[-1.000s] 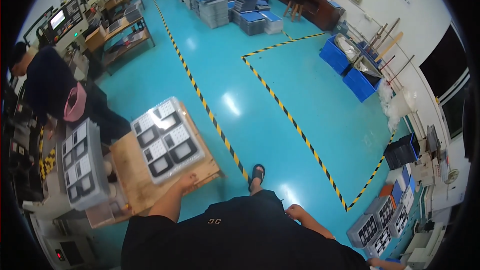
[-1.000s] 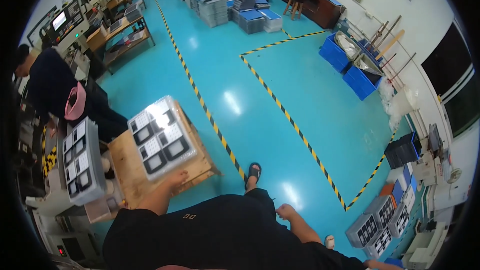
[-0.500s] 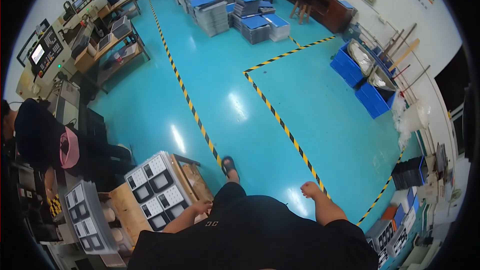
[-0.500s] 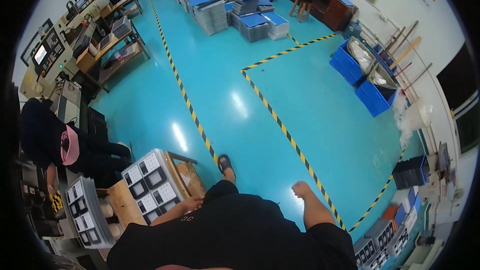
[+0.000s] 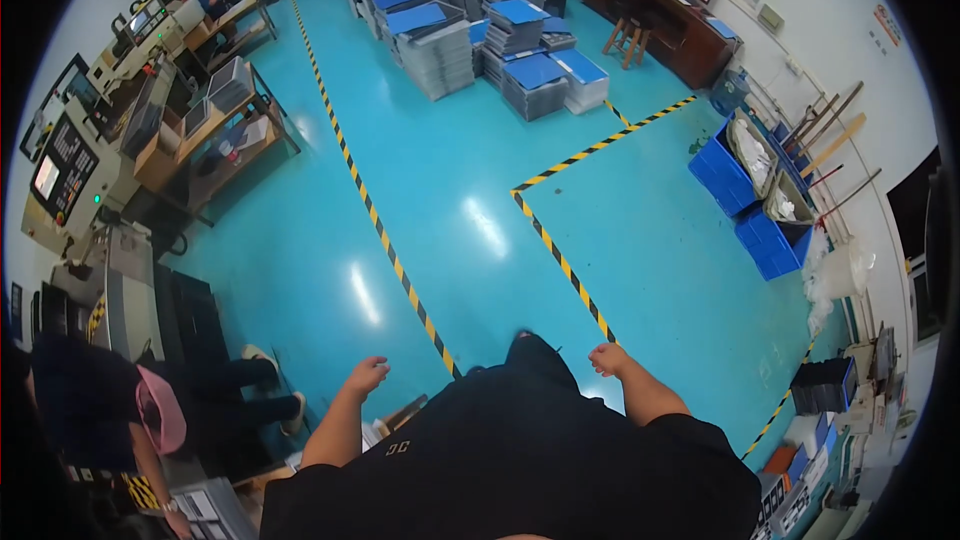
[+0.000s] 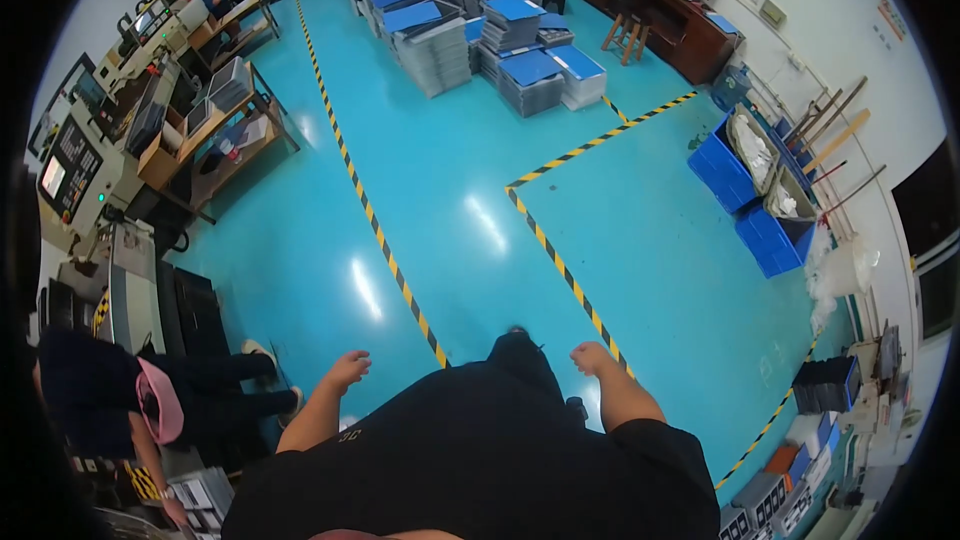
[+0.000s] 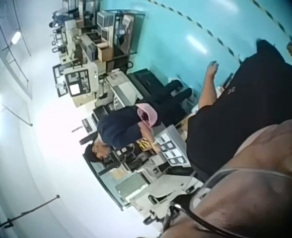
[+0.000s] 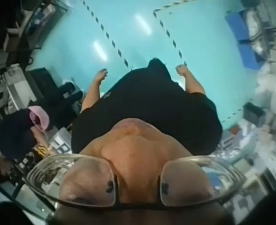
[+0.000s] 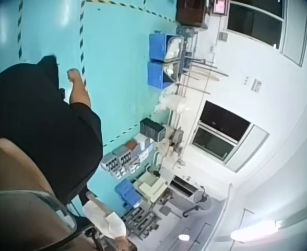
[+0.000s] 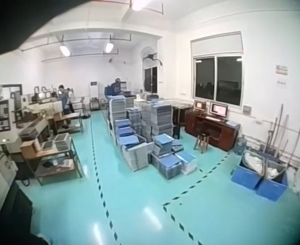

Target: The person cleans a machine bed with an air gun, removes finished sheets by hand, and places new sheets onto the bed. After pressing a button, they walk to another machine and repeat the process with different sheets.

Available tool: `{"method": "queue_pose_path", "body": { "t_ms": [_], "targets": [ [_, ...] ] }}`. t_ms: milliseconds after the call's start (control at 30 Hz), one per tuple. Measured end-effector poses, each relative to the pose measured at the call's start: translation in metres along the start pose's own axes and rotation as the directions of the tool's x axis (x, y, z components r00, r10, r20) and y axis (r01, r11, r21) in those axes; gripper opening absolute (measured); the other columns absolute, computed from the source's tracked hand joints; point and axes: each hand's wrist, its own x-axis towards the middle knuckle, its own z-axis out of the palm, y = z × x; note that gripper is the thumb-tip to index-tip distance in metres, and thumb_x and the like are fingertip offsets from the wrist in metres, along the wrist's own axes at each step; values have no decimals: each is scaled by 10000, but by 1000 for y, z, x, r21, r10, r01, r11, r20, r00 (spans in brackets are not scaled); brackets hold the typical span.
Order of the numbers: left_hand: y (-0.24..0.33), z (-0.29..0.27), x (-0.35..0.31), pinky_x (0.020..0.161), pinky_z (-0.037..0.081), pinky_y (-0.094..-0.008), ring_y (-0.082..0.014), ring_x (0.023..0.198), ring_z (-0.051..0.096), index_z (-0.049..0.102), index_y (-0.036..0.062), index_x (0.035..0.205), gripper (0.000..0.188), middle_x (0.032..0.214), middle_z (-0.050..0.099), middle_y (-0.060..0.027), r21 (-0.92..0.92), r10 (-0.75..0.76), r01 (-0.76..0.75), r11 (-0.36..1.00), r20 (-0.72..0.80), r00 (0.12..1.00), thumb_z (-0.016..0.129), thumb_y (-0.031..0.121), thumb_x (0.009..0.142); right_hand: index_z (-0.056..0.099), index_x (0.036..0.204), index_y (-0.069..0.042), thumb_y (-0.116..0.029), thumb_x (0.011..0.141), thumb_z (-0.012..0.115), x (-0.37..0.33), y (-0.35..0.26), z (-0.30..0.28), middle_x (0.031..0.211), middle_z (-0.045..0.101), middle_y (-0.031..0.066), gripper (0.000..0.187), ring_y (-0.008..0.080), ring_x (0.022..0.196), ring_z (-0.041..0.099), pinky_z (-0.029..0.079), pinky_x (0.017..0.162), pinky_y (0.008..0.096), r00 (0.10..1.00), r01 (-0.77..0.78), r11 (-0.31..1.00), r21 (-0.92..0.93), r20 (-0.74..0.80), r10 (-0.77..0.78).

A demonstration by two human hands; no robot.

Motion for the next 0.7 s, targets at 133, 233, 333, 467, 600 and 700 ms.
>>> {"method": "queue_pose_path", "body": {
  "t_ms": [133, 233, 333, 467, 600, 700],
  "targets": [
    [72, -35, 77, 802, 498, -346, -207, 954, 610, 541, 32, 1336, 510, 1086, 649, -107, -98, 42, -44, 994, -20, 999, 635, 270, 894, 697, 948, -46, -289, 832, 635, 75, -70, -34, 766, 666, 77, 276, 192, 643, 645, 539, 558, 339, 998, -6, 995, -99, 64, 13],
    [112, -37, 118, 835, 497, -350, -206, 930, 607, 537, 11, 1343, 552, 1057, 662, -124, -38, 65, -64, 997, 24, 998, 652, 318, 899, 705, 932, -43, -294, 845, 644, 148, -122, -68, 789, 677, 80, 272, 188, 652, 648, 551, 564, 346, 995, -7, 989, -150, 101, 23],
    [78, -44, 177, 895, 491, -372, -232, 1079, 577, 503, -4, 1369, 620, 1223, 627, -123, 87, 77, -104, 991, 265, 961, 603, 430, 937, 714, 953, -40, -316, 889, 648, 213, -192, -111, 780, 678, 87, 291, 199, 634, 645, 538, 543, 358, 977, -83, 976, -202, 176, 120],
    [75, -64, 239, 934, 483, -380, -230, 1174, 571, 549, -12, 1323, 561, 1297, 611, -138, -224, 346, -287, 931, 297, 890, 556, 422, 967, 654, 804, -56, -289, 863, 659, 292, -329, -169, 688, 607, 59, 241, 170, 586, 584, 486, 505, 330, 981, 71, 952, -297, 195, -12],
    [155, -109, 288, 922, 486, -369, -248, 1048, 651, 616, -19, 1236, 497, 1124, 695, -152, -7, -132, 135, 991, 154, 979, 548, 394, 969, 680, 859, -49, -282, 849, 685, 353, -497, -198, 709, 633, 64, 233, 158, 595, 597, 498, 510, 318, 976, 168, 932, -321, 189, -110],
    [205, -158, 329, 918, 489, -370, -252, 1061, 648, 626, -11, 1224, 481, 1122, 695, -156, -72, -112, 123, 990, 146, 983, 558, 387, 962, 687, 916, -52, -269, 849, 695, 365, -609, -180, 724, 644, 49, 227, 137, 613, 608, 503, 519, 299, 955, 289, 926, -245, 143, -260]
  ]
}}
